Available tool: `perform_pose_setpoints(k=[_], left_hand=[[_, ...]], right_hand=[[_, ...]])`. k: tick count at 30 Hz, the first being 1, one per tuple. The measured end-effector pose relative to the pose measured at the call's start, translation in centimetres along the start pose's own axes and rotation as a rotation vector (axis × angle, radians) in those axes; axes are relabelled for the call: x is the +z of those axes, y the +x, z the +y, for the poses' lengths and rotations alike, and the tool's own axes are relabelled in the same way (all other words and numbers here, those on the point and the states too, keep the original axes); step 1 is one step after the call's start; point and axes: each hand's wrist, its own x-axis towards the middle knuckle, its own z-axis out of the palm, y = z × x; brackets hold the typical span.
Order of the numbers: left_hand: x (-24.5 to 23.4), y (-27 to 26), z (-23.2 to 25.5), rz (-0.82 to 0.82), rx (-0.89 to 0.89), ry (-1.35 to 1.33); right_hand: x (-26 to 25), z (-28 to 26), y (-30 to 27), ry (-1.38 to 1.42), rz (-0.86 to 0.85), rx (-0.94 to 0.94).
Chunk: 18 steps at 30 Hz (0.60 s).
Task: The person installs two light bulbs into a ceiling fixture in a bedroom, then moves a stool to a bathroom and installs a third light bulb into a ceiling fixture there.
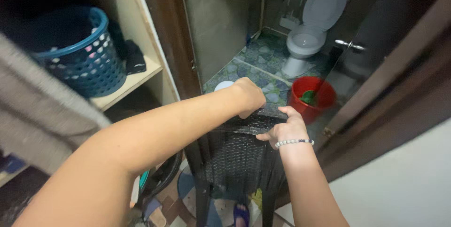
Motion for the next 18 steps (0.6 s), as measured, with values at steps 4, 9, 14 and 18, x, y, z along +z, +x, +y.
perform_pose_setpoints(k=[4,9,14,18], left_hand=[[0.8,3.9,-2.5,-0.001,0.028,0.023],[0.8,9.6,-5.5,-0.075,0.079,0.093],[1.3,14.4,-9.1,-0.061,0.102,0.042],[2.0,17.0,-11.5,-0.092,0.124,0.049]], right_hand=[[2.1,-1.2,3.1,-0.113,-0.033,-0.046],[5.8,-3.8,5.9,0.008,0.111,-0.037],[9.3,-6.0,7.8,-0.025,-0.11,-0.08],[11.7,-6.9,10.1,-0.121,-0.047,-0.125]])
